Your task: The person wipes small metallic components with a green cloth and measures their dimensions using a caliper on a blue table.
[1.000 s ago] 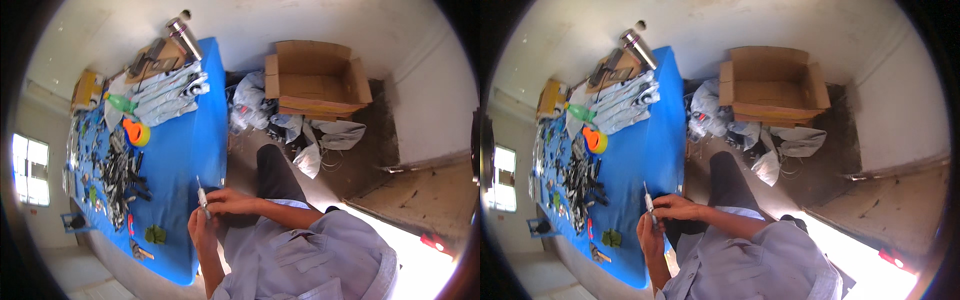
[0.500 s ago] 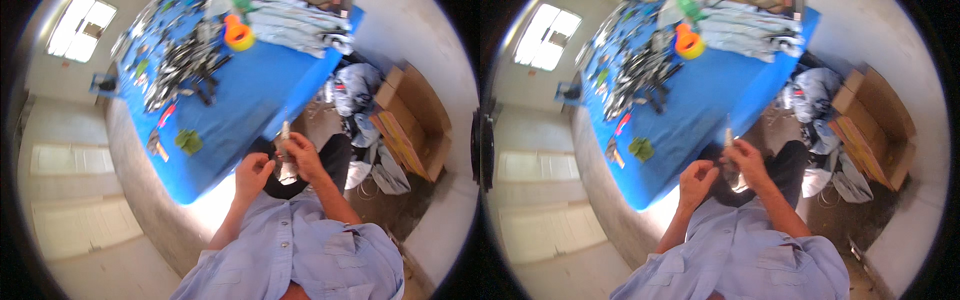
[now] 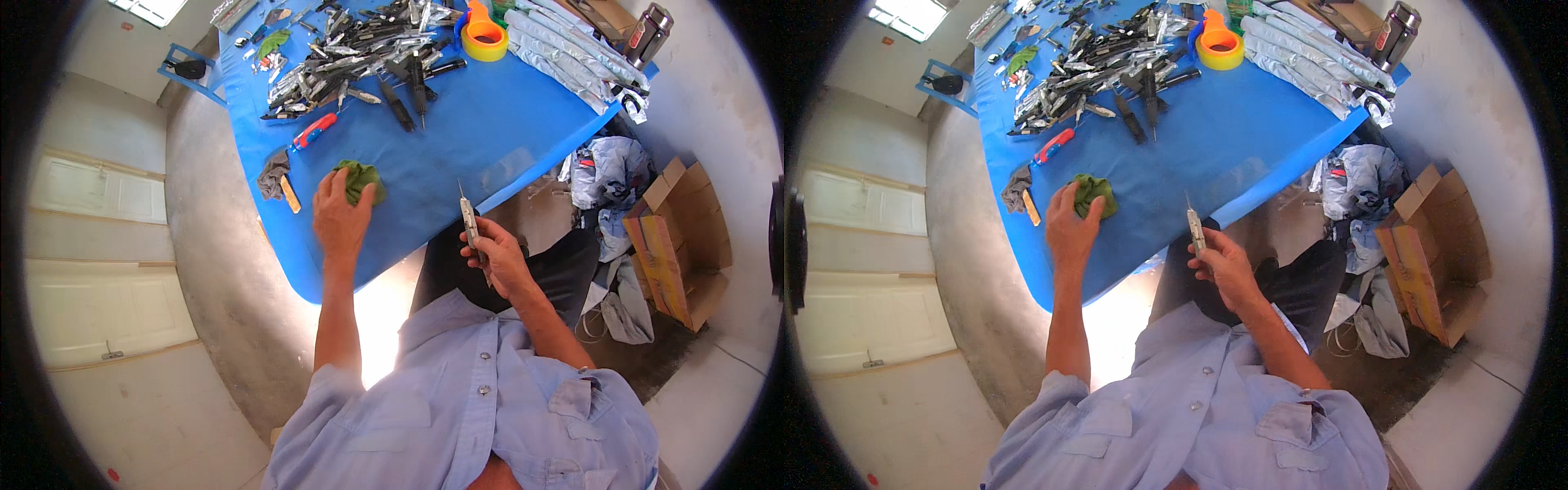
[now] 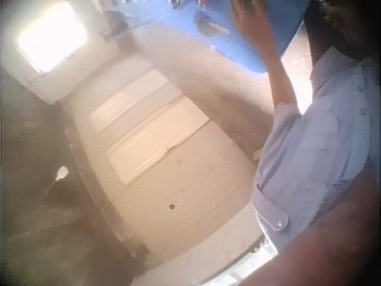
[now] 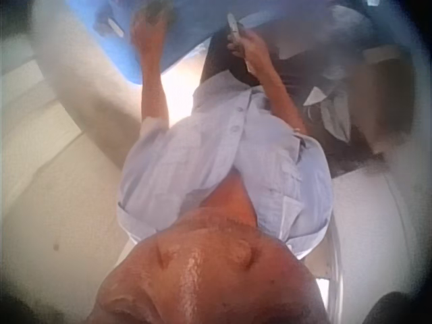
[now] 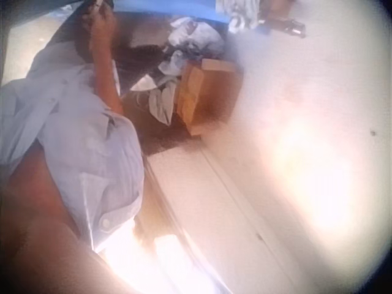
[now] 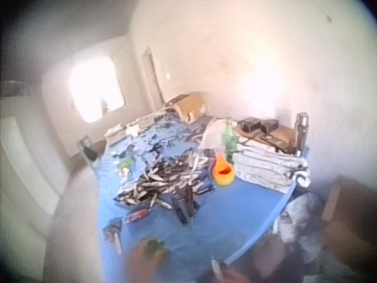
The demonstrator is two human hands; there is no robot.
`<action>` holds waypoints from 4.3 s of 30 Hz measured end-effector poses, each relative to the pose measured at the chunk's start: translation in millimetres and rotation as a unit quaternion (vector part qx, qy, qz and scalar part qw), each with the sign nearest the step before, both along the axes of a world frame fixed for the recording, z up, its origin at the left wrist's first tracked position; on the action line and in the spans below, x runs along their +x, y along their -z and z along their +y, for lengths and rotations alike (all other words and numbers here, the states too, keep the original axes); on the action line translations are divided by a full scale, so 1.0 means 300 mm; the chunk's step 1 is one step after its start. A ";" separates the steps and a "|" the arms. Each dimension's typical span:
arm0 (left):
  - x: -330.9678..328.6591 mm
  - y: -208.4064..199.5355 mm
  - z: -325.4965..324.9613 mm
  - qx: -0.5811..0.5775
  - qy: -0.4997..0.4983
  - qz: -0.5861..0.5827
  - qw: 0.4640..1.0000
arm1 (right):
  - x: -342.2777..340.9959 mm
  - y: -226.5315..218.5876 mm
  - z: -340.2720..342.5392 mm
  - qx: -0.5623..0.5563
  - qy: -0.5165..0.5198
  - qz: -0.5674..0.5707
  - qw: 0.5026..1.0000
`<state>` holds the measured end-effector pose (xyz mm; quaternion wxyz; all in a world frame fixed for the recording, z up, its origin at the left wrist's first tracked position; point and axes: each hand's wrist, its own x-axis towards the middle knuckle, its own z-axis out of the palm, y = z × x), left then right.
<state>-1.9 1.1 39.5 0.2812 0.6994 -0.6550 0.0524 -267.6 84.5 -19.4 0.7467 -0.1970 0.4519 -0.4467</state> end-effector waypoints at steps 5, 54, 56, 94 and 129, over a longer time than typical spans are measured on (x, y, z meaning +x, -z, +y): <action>0.044 0.089 -0.072 -0.001 0.020 -0.015 1.000 | 0.055 -0.034 0.011 -0.012 -0.012 0.037 0.999; -0.129 0.095 0.174 0.012 0.158 0.102 0.982 | 0.185 0.034 -0.001 0.074 -0.118 -0.161 0.977; -0.123 0.084 0.143 0.009 0.163 0.098 0.982 | 0.188 0.029 -0.005 0.082 -0.114 -0.172 0.975; -0.150 0.022 0.232 0.028 0.131 0.173 0.976 | 0.193 0.016 -0.007 0.063 -0.110 -0.107 0.986; -0.202 0.082 0.159 0.018 0.169 0.048 0.984 | 0.187 0.027 0.000 0.078 -0.075 -0.166 0.980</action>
